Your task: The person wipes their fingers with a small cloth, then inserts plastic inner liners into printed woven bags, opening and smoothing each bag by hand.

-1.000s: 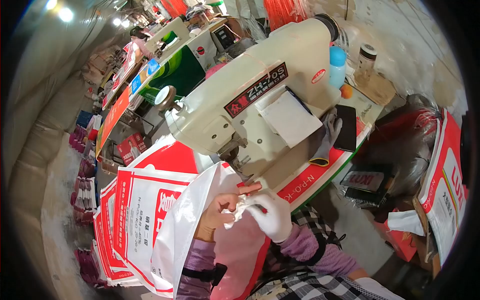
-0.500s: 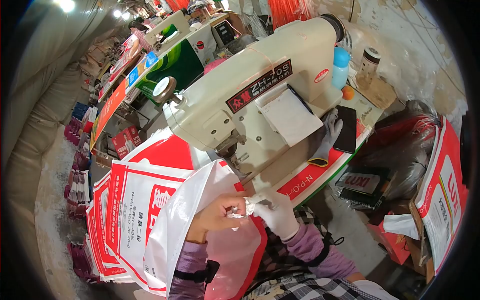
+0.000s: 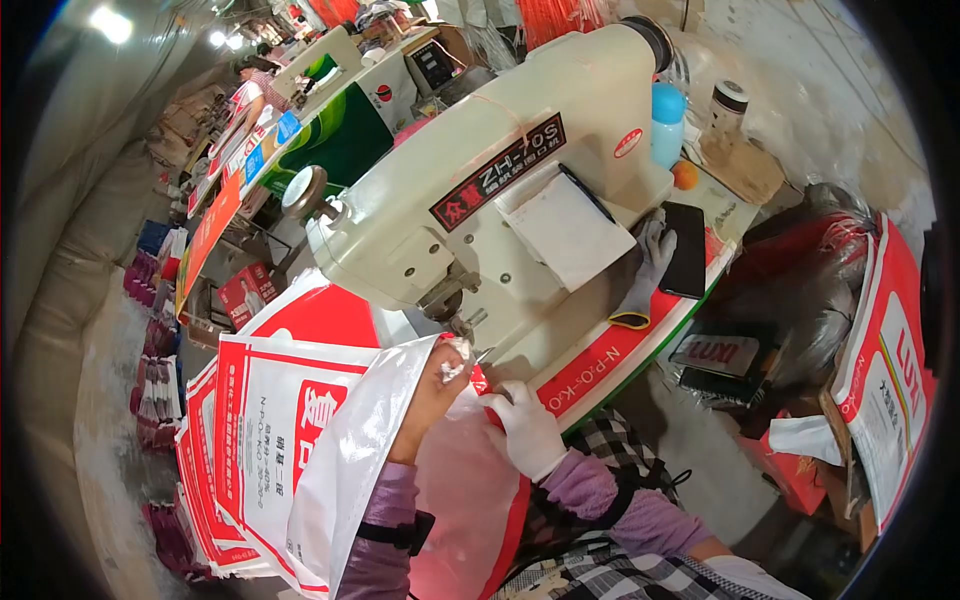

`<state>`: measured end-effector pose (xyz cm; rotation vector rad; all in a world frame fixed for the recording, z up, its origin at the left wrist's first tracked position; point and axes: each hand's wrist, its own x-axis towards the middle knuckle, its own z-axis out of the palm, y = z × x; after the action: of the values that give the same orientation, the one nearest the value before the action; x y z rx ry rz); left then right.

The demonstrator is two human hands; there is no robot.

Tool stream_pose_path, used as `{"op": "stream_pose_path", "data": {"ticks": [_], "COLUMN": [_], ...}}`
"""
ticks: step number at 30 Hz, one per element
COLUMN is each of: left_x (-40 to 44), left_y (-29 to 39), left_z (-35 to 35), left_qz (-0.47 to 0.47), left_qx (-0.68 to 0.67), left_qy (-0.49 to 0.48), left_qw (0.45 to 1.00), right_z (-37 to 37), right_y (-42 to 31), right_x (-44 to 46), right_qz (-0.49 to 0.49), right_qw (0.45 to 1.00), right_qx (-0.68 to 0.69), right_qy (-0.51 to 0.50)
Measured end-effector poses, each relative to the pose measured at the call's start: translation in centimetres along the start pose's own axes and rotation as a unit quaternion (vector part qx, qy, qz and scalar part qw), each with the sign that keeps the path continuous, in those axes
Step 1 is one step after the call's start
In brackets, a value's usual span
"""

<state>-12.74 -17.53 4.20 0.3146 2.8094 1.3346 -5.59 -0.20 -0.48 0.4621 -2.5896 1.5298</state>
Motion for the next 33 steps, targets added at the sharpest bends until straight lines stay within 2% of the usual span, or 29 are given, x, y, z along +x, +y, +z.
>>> {"op": "stream_pose_path", "data": {"ticks": [1, 3, 4, 7, 8, 12, 14, 15, 17, 18, 20, 23, 25, 26, 27, 29, 33], "left_x": [0.2, 0.9, 1.4, 1.9, 1.9, 1.3, -0.7, -1.7, -3.1, -2.6, -1.9, -0.7, -0.5, 0.0, 0.5, 1.2, 0.9], "left_y": [-0.1, 0.4, 1.5, 2.8, 1.6, 0.8, -0.1, -0.9, -2.2, -1.4, -2.2, -2.2, -4.4, -5.3, -5.6, -6.4, -2.7], "left_z": [0.2, 0.4, 0.1, 0.6, 0.9, 0.1, -0.1, -0.4, -1.1, -1.5, -2.3, -3.5, -3.8, -3.7, -3.8, -4.2, -4.6], "left_qz": [0.000, 0.053, -0.063, -0.101, -0.057, -0.064, 0.032, 0.032, 0.202, 0.255, 0.248, 0.254, 0.120, 0.156, 0.154, 0.013, -0.024], "left_qx": [-0.001, 0.118, 0.166, 0.192, 0.224, 0.205, 0.134, 0.135, 0.315, 0.288, 0.278, 0.281, 0.253, 0.249, 0.249, 0.218, 0.224], "left_qy": [-0.001, 0.009, -0.030, 0.027, 0.059, 0.044, 0.083, 0.084, 0.097, 0.089, 0.102, 0.151, 0.090, 0.126, 0.130, 0.051, 0.064], "left_qw": [1.000, 0.992, 0.984, 0.976, 0.971, 0.976, 0.987, 0.987, 0.922, 0.919, 0.922, 0.913, 0.956, 0.947, 0.947, 0.975, 0.972], "right_z": [0.0, 0.2, 0.3, 0.6, 0.7, 0.8, 0.3, 0.2, 0.4, 0.9, 2.1, 3.2, 2.2, 1.7, 1.7, 1.8, 0.5], "right_y": [0.1, 0.3, 0.4, 0.3, 0.4, 0.4, 0.0, -0.3, -0.9, -0.9, -0.1, 0.2, -0.8, -1.1, -0.8, 0.2, 0.1], "right_x": [-0.1, -0.1, -0.3, -0.9, -1.1, -3.0, -3.9, -3.9, -3.8, -3.8, -3.6, -3.2, -2.2, -1.4, -0.7, 0.5, 1.6], "right_qz": [0.031, 0.045, 0.058, 0.049, 0.047, 0.041, 0.064, 0.062, 0.108, 0.106, 0.153, 0.113, 0.133, 0.154, 0.152, 0.158, 0.105], "right_qw": [0.999, 0.996, 0.991, 0.991, 0.991, 0.988, 0.984, 0.984, 0.977, 0.977, 0.970, 0.967, 0.962, 0.957, 0.957, 0.946, 0.956], "right_qx": [0.022, 0.049, 0.078, 0.091, 0.091, 0.130, 0.131, 0.132, 0.169, 0.170, 0.164, 0.217, 0.219, 0.222, 0.221, 0.271, 0.270], "right_qy": [-0.027, -0.060, -0.094, -0.088, -0.089, -0.079, -0.099, -0.099, -0.073, -0.075, -0.095, -0.075, -0.093, -0.108, -0.111, -0.077, -0.044]}}
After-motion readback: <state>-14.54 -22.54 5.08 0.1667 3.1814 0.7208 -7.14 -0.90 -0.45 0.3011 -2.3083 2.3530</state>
